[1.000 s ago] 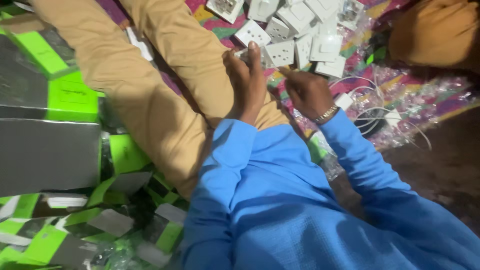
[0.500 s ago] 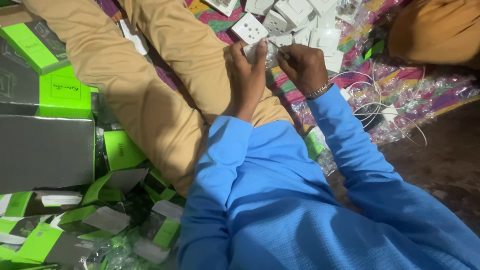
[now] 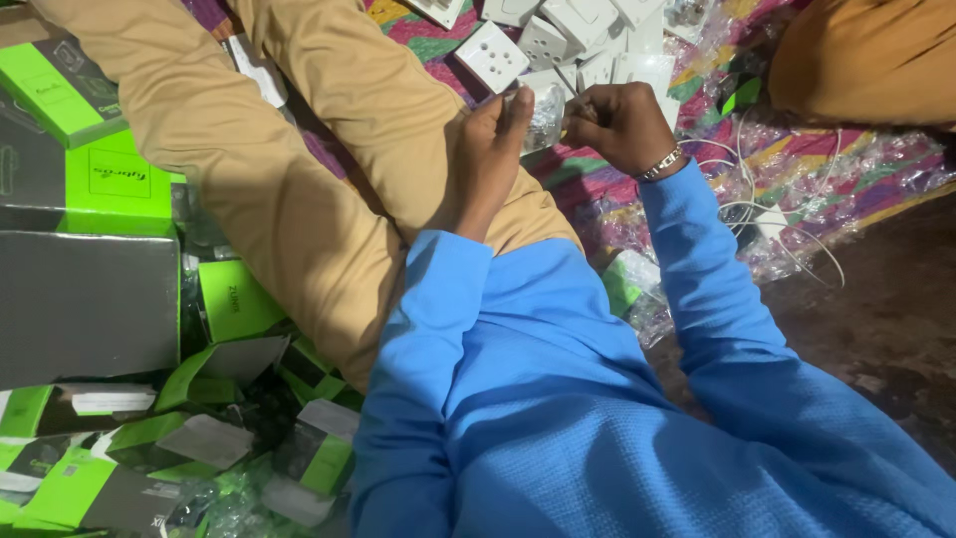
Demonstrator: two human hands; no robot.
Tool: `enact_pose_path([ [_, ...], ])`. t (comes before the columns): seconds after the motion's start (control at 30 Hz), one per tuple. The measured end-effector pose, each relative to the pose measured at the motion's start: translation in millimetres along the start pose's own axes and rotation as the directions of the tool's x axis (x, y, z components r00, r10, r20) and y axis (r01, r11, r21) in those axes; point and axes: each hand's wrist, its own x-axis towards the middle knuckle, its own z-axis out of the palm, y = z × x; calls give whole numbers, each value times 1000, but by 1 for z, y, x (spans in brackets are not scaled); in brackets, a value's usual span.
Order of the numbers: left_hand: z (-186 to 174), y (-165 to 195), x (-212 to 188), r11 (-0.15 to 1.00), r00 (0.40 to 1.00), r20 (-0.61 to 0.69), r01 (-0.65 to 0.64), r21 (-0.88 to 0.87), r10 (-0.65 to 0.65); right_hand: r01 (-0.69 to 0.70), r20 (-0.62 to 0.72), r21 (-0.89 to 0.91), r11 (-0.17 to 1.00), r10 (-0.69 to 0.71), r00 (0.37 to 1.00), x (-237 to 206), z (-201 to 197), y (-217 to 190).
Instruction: The person sits on a mat and assembles white electrical outlet plates by inserting small metal screws into the back of each unit. They handle the items one at a time, picking them up, inserting the screws, and placing them back down.
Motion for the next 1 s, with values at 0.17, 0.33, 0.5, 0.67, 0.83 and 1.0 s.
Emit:
enact_pose_path([
  [0.17, 1, -3, 1, 1000, 1000, -5, -15, 18, 15, -30, 55, 146, 989, 22, 998, 0, 1, 2],
  [0.33, 3, -11, 2, 999, 1000, -23, -1, 54, 2, -98, 13, 154, 983, 97, 995, -1, 13, 3],
  [0.5, 8, -24, 2, 998, 998, 3, 63, -30, -63, -77, -114, 316, 946, 119, 986, 4, 29, 10],
  [0.67, 2, -30, -1, 896, 991, 129, 85, -436, -31, -174, -83, 460, 871, 237, 968, 5, 28, 10],
  [0.83, -5, -26, 0, 962, 997, 20, 79, -261, -77, -60, -145, 555, 830, 167, 975, -9, 42, -2],
  [1.0, 5, -48, 0, 949, 990, 92, 126, -290, -103, 38, -314, 566, 824, 173, 934, -5, 66, 16],
])
